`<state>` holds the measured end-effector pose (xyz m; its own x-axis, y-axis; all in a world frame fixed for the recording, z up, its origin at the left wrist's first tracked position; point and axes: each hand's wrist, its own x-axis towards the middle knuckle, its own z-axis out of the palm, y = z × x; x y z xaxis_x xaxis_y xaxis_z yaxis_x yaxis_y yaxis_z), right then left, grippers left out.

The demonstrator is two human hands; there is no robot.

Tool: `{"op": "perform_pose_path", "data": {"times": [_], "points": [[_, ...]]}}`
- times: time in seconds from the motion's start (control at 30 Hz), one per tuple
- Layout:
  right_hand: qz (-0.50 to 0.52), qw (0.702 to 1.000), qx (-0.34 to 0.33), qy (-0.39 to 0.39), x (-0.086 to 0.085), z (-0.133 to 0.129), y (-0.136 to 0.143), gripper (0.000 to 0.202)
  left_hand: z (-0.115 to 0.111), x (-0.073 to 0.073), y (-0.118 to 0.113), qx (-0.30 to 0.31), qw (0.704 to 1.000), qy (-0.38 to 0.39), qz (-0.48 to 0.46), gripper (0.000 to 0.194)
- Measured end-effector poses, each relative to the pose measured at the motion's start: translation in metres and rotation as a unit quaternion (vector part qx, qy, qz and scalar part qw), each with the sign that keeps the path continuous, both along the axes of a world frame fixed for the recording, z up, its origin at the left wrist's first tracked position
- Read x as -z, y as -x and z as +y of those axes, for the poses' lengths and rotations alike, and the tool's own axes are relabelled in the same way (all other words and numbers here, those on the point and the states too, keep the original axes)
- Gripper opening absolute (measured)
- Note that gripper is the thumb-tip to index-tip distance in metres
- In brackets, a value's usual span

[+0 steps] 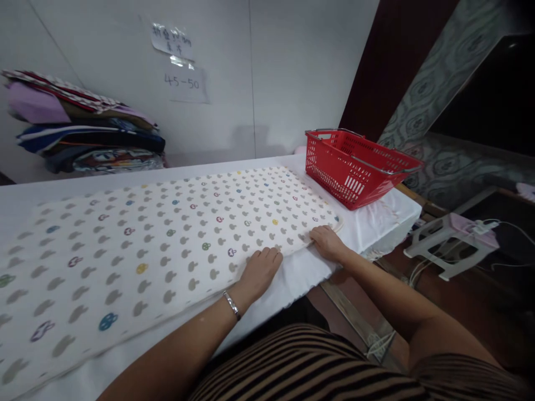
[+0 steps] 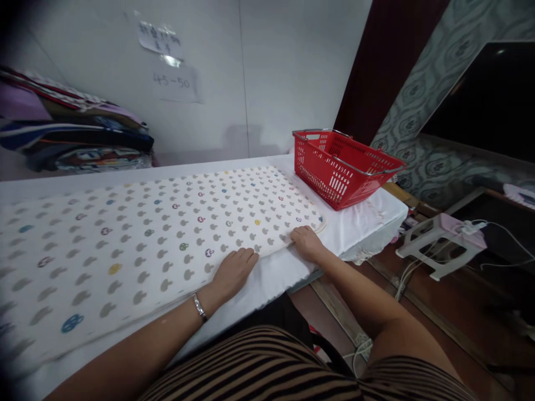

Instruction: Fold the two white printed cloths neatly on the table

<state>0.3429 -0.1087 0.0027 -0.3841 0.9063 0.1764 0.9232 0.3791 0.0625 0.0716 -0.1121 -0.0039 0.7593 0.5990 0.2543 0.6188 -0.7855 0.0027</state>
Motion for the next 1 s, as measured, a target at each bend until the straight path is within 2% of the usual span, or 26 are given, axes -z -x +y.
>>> {"op": "perform_pose_path", "data": {"times": [0.13,0.27,0.5,0.67,0.83,1.0], "points": [[0.014,1.0,-0.008,-0.003,0.003,-0.001,-0.005,0.021,0.007,0.006,-0.011,0.016,0.999,-0.002,0.029,0.021],[0.031,0.999,-0.019,-0.022,0.007,-0.002,-0.02,0.026,0.011,0.014,-0.01,0.007,1.0,0.004,0.02,0.022],[0.041,0.997,0.033,-0.061,0.021,0.003,-0.063,0.027,0.011,0.009,-0.009,0.003,0.999,0.044,0.013,0.026],[0.021,0.993,0.097,-0.07,0.021,0.0,-0.087,0.03,0.012,0.01,-0.01,0.008,0.999,0.053,0.002,0.026],[0.039,0.993,0.086,-0.074,0.021,0.003,-0.099,0.036,0.012,0.01,-0.014,0.01,0.998,0.065,-0.002,0.024],[0.069,0.992,0.074,-0.08,0.039,0.007,-0.125,0.037,0.005,0.009,-0.017,-0.003,0.998,0.069,0.009,0.024]]}}
